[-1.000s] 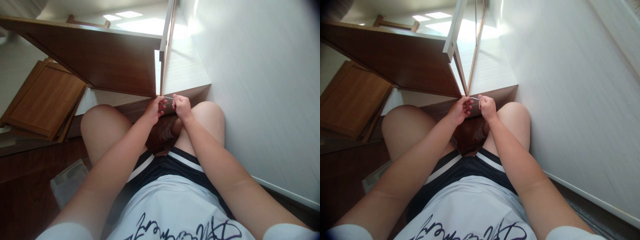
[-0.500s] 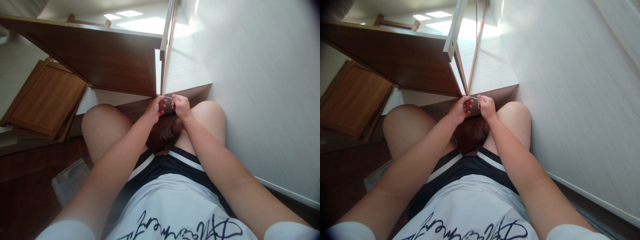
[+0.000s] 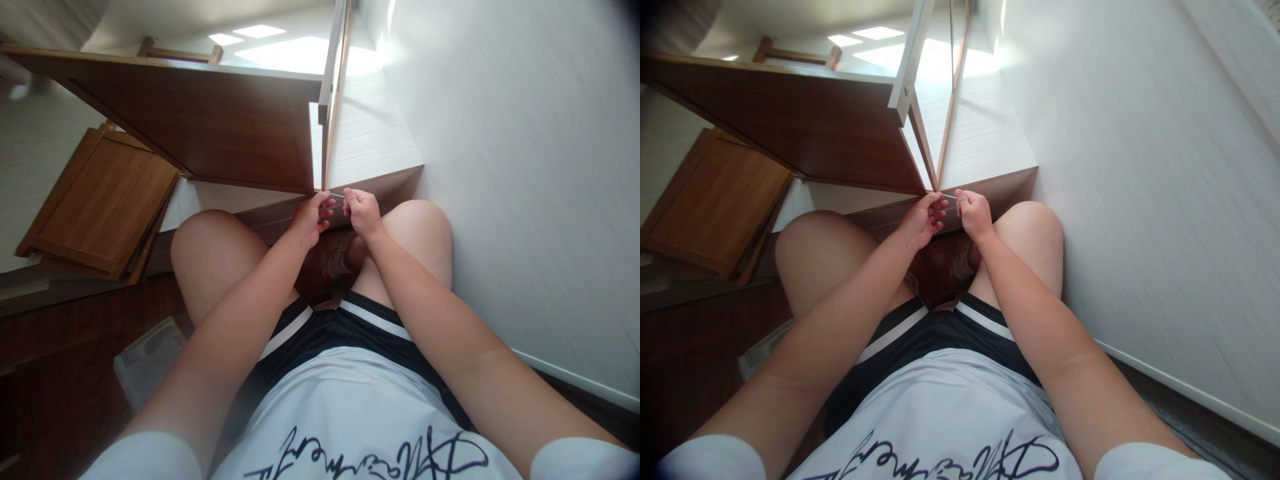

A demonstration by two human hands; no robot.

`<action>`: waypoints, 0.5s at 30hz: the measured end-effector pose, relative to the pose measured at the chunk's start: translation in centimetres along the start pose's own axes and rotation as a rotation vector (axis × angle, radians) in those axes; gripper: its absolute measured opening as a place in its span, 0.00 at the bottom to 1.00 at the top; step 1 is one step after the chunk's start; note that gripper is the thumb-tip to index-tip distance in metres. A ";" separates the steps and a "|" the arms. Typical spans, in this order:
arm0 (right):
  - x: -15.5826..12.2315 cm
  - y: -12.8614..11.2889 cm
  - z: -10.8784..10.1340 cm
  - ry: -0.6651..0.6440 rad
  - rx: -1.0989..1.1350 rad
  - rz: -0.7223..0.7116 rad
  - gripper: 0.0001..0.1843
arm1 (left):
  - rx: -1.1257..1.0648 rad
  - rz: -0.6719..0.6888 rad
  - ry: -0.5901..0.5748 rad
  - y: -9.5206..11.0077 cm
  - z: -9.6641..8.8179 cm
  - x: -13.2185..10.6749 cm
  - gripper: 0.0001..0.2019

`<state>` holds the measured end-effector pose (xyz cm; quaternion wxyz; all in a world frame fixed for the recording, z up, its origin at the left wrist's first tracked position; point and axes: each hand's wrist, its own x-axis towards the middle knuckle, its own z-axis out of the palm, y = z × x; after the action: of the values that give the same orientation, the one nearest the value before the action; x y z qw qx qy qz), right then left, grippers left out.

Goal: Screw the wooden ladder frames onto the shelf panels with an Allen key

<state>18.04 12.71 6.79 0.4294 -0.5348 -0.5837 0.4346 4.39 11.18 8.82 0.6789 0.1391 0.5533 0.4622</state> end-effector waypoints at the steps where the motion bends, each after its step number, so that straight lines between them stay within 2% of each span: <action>1: 0.0 0.0 0.0 -0.002 -0.005 0.004 0.31 | 0.000 0.003 0.000 0.0 0.0 0.0 0.10; 8: 0.1 0.2 0.2 -0.030 0.080 0.027 0.32 | -0.011 -0.002 0.015 0.0 0.2 0.1 0.10; 15: 0.3 -0.2 0.5 -0.097 0.308 0.276 0.29 | -0.005 0.000 0.034 0.0 0.2 0.1 0.10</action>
<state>17.48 12.94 6.87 0.4139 -0.5164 -0.4515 0.5985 4.51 11.30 8.84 0.6698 0.1296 0.5637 0.4657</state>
